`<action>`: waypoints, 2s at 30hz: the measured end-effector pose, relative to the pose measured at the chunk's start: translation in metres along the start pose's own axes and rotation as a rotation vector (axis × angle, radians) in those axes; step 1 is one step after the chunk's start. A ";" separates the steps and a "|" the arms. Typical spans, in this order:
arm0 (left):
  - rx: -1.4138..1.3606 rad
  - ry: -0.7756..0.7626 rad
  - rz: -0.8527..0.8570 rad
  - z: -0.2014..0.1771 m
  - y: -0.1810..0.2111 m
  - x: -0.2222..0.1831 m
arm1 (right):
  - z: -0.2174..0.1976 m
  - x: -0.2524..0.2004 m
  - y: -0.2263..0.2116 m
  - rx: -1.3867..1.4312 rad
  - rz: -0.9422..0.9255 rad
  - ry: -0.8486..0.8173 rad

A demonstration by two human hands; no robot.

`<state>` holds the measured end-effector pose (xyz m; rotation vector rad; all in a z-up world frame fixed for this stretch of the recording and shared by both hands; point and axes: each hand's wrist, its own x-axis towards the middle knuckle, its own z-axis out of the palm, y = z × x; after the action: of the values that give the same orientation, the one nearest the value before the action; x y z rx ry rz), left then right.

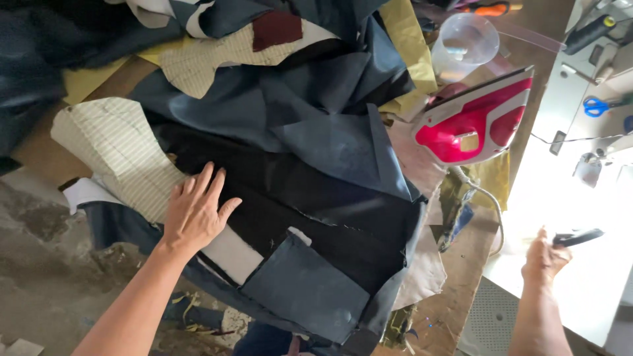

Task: Ironing and pressing various fabric pieces on a cluttered workbench.

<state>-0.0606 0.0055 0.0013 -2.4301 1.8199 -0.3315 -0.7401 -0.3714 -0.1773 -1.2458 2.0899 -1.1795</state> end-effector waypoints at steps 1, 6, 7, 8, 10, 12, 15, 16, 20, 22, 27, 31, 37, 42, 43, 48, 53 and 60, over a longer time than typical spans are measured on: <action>0.025 0.020 0.006 0.001 -0.003 -0.001 | -0.010 0.005 0.001 0.027 -0.122 0.010; 0.053 0.049 0.017 0.003 -0.013 0.008 | -0.106 -0.094 -0.126 0.135 -0.453 -0.025; 0.035 0.047 -0.002 0.006 -0.014 0.008 | -0.120 -0.129 -0.154 0.153 -0.490 -0.245; 0.021 0.047 -0.013 0.007 -0.017 0.010 | -0.133 -0.168 -0.180 0.174 -0.520 -0.460; -0.072 0.027 -0.061 0.011 -0.018 0.014 | -0.090 -0.279 -0.301 0.126 -0.128 -0.444; -0.166 0.002 -0.103 0.015 -0.018 0.019 | -0.093 -0.347 -0.362 0.083 0.266 -0.408; -0.113 0.199 -0.178 0.026 -0.023 0.027 | -0.062 -0.355 -0.354 -0.578 -0.187 -1.160; -0.150 0.186 -0.239 0.034 -0.025 0.032 | -0.048 -0.362 -0.351 -0.587 -0.270 -1.183; -0.382 0.251 -0.343 0.056 -0.039 0.048 | -0.017 -0.374 -0.329 -0.847 -0.201 -1.146; -0.435 0.142 -0.435 0.052 -0.044 0.051 | -0.018 -0.378 -0.332 -0.726 -0.336 -1.146; -0.304 -0.055 -0.494 0.066 -0.060 0.061 | -0.004 -0.397 -0.355 -0.793 -0.401 -1.151; -0.465 -0.150 -0.629 0.043 -0.062 0.068 | 0.016 -0.417 -0.374 -0.665 -0.548 -1.133; -0.646 -0.251 -0.592 0.028 -0.071 0.071 | 0.051 -0.441 -0.401 -0.756 -0.614 -1.175; -0.746 -0.178 -0.572 0.043 -0.081 0.068 | 0.072 -0.462 -0.421 -0.670 -0.620 -1.223; -0.733 -0.131 -0.574 0.047 -0.082 0.068 | 0.079 -0.465 -0.422 -0.712 -0.627 -1.242; -0.660 -0.186 -0.598 0.045 -0.091 0.076 | 0.102 -0.483 -0.441 -0.703 -0.645 -1.241; -0.700 -0.463 -0.618 0.026 -0.104 0.082 | 0.120 -0.499 -0.455 -0.723 -0.626 -1.280; -0.672 -0.440 -0.592 0.051 -0.122 0.087 | 0.150 -0.518 -0.457 -0.714 -0.621 -1.252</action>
<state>0.0882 -0.0458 -0.0136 -3.0859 1.1020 0.8603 -0.1477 -0.0977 0.0954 -2.2110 1.1138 0.3533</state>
